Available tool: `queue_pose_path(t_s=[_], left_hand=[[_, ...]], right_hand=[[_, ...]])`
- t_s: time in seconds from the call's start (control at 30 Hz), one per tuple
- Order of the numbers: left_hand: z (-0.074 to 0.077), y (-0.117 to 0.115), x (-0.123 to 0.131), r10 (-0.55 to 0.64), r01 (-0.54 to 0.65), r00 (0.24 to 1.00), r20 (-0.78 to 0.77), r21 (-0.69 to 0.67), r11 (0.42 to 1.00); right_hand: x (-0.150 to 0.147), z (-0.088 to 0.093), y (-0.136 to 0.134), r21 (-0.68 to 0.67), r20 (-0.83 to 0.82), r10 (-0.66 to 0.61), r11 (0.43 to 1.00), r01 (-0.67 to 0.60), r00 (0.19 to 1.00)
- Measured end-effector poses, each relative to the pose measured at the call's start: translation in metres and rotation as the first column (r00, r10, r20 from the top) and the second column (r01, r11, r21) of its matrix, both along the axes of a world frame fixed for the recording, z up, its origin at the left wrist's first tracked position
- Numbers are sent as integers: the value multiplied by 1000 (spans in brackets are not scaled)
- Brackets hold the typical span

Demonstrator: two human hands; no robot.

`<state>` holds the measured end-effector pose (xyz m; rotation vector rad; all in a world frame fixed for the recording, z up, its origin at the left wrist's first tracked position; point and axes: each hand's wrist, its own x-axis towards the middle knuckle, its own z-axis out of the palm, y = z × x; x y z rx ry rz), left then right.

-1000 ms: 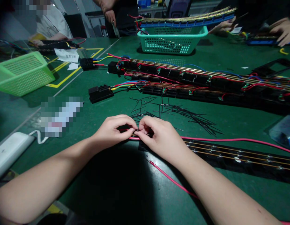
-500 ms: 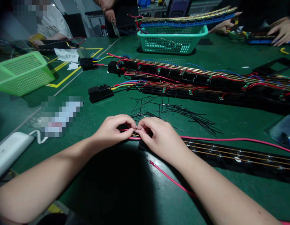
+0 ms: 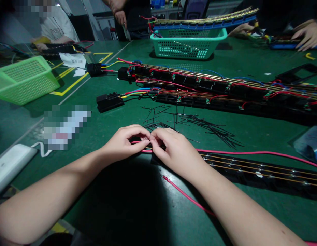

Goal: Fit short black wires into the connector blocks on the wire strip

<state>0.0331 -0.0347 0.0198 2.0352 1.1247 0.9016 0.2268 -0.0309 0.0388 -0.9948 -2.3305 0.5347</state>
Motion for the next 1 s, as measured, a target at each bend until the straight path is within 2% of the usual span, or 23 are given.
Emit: queue_pose_path(t_s=[0.17,0.43,0.67,0.8,0.9,1.0], left_hand=[[-2,4,-1,-33,33,999,4,-38,999],[-5,6,-1,-19,18,1000,-14,-58,998],[-4,4,3,-3,12,999,53,-176,984],[-7,5,3,41,-25,997,64,-234,972],[-9,6,3,73,-32,989,130,-296,955],[-9,7,5,93,-11,972,214,-357,934]], right_hand=[[0,0,0,1,12,16,1000,-16,1000],[1,0,-1,-13,12,1,1000,-1,1000],[1,0,-2,-14,26,-13,1000,14,1000],[2,1,-2,-35,-37,-90,995,89,995],[3,0,0,-60,-57,-109,993,105,992],[3,-3,3,-12,-44,-79,997,79,996]])
